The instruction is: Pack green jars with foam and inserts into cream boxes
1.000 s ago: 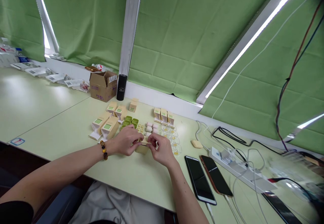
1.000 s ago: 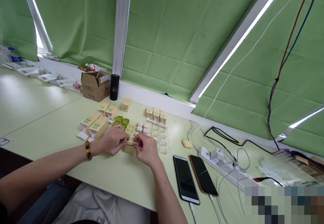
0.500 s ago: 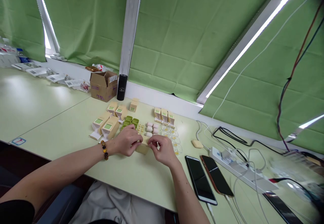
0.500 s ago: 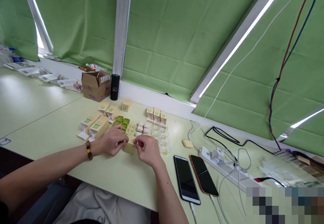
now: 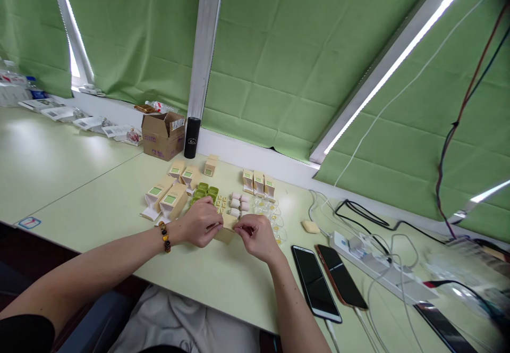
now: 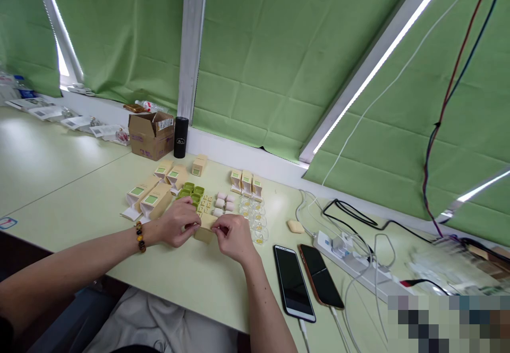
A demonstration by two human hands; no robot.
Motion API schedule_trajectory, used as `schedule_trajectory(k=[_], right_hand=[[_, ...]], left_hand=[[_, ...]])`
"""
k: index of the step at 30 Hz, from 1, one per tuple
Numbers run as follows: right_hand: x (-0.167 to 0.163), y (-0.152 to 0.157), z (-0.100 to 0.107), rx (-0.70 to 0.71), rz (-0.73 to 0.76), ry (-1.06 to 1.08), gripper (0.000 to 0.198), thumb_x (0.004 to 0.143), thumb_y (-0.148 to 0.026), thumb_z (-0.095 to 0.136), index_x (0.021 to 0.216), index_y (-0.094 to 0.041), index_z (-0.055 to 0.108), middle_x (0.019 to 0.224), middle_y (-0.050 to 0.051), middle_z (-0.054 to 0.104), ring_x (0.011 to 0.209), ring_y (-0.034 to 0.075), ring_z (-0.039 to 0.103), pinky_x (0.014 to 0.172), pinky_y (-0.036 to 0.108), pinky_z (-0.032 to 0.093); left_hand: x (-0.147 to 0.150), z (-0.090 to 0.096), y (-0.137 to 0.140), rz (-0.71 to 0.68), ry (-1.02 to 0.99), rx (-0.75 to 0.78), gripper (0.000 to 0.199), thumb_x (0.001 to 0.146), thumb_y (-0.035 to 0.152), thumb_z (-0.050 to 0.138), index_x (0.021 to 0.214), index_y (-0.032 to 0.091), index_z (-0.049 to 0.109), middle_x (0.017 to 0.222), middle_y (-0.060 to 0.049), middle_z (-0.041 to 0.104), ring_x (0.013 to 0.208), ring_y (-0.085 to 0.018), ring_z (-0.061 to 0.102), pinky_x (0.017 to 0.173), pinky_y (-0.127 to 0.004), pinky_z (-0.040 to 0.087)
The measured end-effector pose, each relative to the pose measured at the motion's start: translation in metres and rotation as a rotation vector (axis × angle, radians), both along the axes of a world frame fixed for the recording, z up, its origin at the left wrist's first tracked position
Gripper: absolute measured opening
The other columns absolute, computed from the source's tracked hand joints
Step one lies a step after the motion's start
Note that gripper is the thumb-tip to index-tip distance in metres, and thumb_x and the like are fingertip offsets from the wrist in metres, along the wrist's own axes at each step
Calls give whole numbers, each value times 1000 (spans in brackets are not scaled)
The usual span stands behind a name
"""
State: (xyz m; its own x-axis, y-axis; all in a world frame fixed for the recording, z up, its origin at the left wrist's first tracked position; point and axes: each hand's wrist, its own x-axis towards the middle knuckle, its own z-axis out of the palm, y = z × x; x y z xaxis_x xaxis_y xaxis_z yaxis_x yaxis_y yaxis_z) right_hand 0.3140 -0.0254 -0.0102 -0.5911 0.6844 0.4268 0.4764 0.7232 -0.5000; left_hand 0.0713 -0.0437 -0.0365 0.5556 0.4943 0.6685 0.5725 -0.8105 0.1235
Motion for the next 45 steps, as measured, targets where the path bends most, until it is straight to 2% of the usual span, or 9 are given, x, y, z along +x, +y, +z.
schedule_trajectory(k=[9,14,17,24,31,35,40,42,45], right_hand=[[-1,-1,1,-49,-12,-41,18,78,-11,62,67,-23,71,64,0,67,58,15,54,60,27,36],[0,-3,6,-105,-60,-70,12,78,-13,64,81,-24,66,57,-6,52,54,14,46,60,26,33],[0,-5,11,-118,-79,-116,20,74,-14,67,88,-25,57,60,-8,50,56,14,44,60,25,30],[2,1,7,-82,-137,-191,24,75,-10,62,87,-26,48,62,-7,52,57,15,43,60,26,24],[0,9,-4,-9,-328,-280,18,83,-11,57,91,-26,50,70,-3,60,65,18,51,61,26,19],[6,8,2,-62,-243,-245,25,78,-8,57,91,-27,45,65,-7,54,61,16,46,61,26,22],[9,4,10,-223,-116,-203,31,76,-17,65,90,-28,40,63,-10,48,60,15,44,59,25,25],[8,3,11,-225,-126,-207,32,76,-19,66,89,-28,39,64,-10,48,60,15,43,59,25,24],[6,3,11,-202,-154,-224,30,76,-17,64,90,-27,40,63,-10,48,59,15,42,59,26,23]], left_hand=[[1,2,-1,10,3,-45,23,87,21,56,65,22,50,54,1,49,54,-17,44,71,-40,35],[4,3,0,144,-22,-28,17,92,17,50,88,21,66,60,0,60,56,-17,50,73,-39,34],[6,3,2,245,-35,-63,22,93,14,47,98,20,68,64,-2,66,57,-18,53,75,-39,34],[5,-1,4,279,-4,-94,18,86,12,50,82,20,65,60,-1,65,53,-17,48,76,-40,35],[7,2,2,186,-15,-88,18,79,10,53,64,20,51,55,1,57,52,-15,41,75,-39,33],[5,1,4,293,-47,-71,17,83,10,52,71,20,59,60,0,63,53,-16,44,76,-40,33],[5,-5,8,342,20,-95,27,86,9,51,100,21,71,66,-1,71,56,-17,49,79,-41,35],[5,-6,8,335,38,-103,27,86,9,51,99,20,71,67,-2,72,56,-17,50,79,-40,35],[6,-6,7,331,36,-121,19,85,9,51,84,20,68,64,-1,69,55,-16,47,80,-40,35]])
